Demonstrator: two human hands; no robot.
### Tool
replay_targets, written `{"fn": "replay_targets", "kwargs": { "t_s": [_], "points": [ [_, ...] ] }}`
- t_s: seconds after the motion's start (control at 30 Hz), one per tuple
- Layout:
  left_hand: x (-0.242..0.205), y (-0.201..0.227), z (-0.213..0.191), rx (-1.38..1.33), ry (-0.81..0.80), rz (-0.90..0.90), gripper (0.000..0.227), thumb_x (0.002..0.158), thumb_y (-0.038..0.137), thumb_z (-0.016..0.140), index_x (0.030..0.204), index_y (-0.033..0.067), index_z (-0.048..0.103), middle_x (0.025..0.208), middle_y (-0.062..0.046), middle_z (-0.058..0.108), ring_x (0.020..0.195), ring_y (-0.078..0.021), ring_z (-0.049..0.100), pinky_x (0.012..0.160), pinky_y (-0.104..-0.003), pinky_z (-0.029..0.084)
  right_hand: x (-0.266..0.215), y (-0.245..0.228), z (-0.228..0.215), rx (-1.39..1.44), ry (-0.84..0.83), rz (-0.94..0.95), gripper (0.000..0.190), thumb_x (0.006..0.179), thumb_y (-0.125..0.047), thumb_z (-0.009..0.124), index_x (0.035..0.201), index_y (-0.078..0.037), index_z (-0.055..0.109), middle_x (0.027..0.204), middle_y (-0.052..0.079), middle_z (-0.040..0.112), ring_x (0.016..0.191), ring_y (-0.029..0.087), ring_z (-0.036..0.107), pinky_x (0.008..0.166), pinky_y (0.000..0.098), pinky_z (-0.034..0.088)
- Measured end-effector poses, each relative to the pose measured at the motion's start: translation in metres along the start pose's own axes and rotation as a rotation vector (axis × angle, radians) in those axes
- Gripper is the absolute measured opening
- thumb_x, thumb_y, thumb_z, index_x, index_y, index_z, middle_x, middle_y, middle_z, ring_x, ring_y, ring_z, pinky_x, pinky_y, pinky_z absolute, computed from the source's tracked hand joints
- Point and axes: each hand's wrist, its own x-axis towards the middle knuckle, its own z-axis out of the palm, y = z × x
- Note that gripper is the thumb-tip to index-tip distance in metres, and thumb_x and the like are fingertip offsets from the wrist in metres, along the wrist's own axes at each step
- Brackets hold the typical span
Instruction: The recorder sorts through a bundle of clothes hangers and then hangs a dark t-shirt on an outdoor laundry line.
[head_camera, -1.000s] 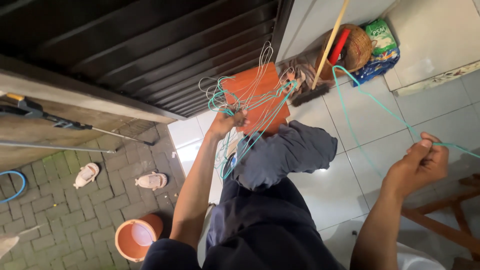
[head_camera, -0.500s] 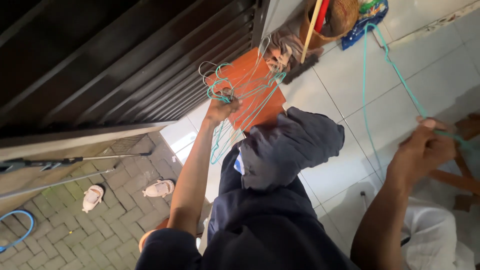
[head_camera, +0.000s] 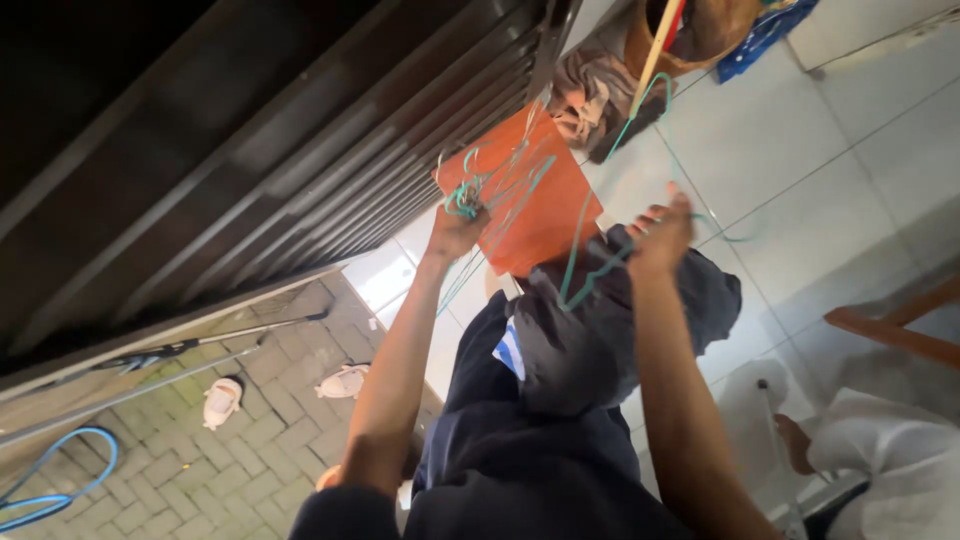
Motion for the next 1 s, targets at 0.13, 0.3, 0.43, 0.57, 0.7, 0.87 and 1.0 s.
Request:
{"fn": "replay_targets", "kwargs": {
  "t_s": [0.13, 0.3, 0.43, 0.57, 0.7, 0.87, 1.0],
  "points": [
    [-0.024, -0.021, 0.016, 0.136, 0.020, 0.072, 0.034, 0.090, 0.013, 0.071, 0.115, -0.0009, 0.053, 0.086, -0.021, 0.069, 0.083, -0.0386, 0.071, 0.072, -0.046, 0.057, 0.073, 0.122, 0.001, 0.020, 0.209, 0.250, 0.041, 0.097, -0.044, 0.054, 0.132, -0.024, 0.059, 0.100, 0.001, 0.056, 0.090, 0.019, 0.058, 0.080, 0.0406, 0.056],
    [-0.075, 0.025, -0.004, 0.009, 0.113, 0.069, 0.041, 0.085, 0.002, 0.064, 0.124, -0.0009, 0.050, 0.091, -0.026, 0.067, 0.087, -0.0476, 0.068, 0.070, -0.050, 0.056, 0.140, 0.266, -0.004, 0.370, 0.013, 0.428, 0.037, 0.098, -0.038, 0.060, 0.130, -0.022, 0.054, 0.117, 0.009, 0.065, 0.120, 0.031, 0.062, 0.098, 0.0547, 0.054],
    [-0.073, 0.021, 0.013, 0.015, 0.091, -0.001, 0.048, 0.083, 0.000, 0.064, 0.127, -0.0012, 0.044, 0.094, -0.027, 0.065, 0.086, -0.0498, 0.066, 0.069, -0.052, 0.054, 0.145, 0.330, -0.019, 0.243, -0.186, 0.415, 0.024, 0.099, -0.024, 0.070, 0.113, -0.018, 0.051, 0.103, 0.007, 0.060, 0.099, 0.028, 0.058, 0.085, 0.0500, 0.049],
    [-0.053, 0.016, 0.043, 0.140, 0.138, 0.034, 0.052, 0.079, -0.003, 0.065, 0.126, 0.0012, 0.043, 0.114, -0.029, 0.057, 0.092, -0.0525, 0.061, 0.071, -0.057, 0.051, 0.103, 0.345, -0.051, -0.152, -0.297, 0.579, 0.022, 0.098, -0.025, 0.069, 0.116, -0.025, 0.057, 0.103, 0.004, 0.062, 0.094, 0.025, 0.060, 0.078, 0.0473, 0.049],
    [-0.021, 0.021, 0.078, 0.231, 0.142, 0.023, 0.053, 0.077, -0.002, 0.067, 0.125, 0.0048, 0.047, 0.125, -0.024, 0.050, 0.102, -0.0503, 0.060, 0.075, -0.056, 0.053, 0.005, 0.225, -0.002, 0.074, -0.261, 0.653, 0.034, 0.098, -0.047, 0.055, 0.117, -0.020, 0.057, 0.117, 0.011, 0.072, 0.100, 0.028, 0.068, 0.085, 0.0472, 0.054],
    [0.029, -0.030, 0.142, 0.474, 0.126, 0.075, 0.046, 0.085, 0.008, 0.064, 0.129, 0.0071, 0.049, 0.132, -0.022, 0.049, 0.110, -0.0433, 0.059, 0.085, -0.052, 0.052, -0.022, 0.188, -0.022, 0.068, -0.072, 0.503, 0.044, 0.102, -0.047, 0.051, 0.128, -0.011, 0.055, 0.126, 0.014, 0.066, 0.106, 0.029, 0.066, 0.092, 0.0497, 0.054],
    [0.064, -0.055, 0.172, 0.666, 0.115, 0.136, 0.050, 0.088, 0.013, 0.065, 0.135, 0.0092, 0.049, 0.136, -0.021, 0.048, 0.118, -0.0390, 0.056, 0.093, -0.051, 0.048, -0.034, 0.142, -0.013, -0.150, 0.022, 0.373, 0.042, 0.099, -0.034, 0.052, 0.135, -0.013, 0.053, 0.124, 0.014, 0.066, 0.108, 0.028, 0.067, 0.095, 0.0484, 0.054]
  ]
}}
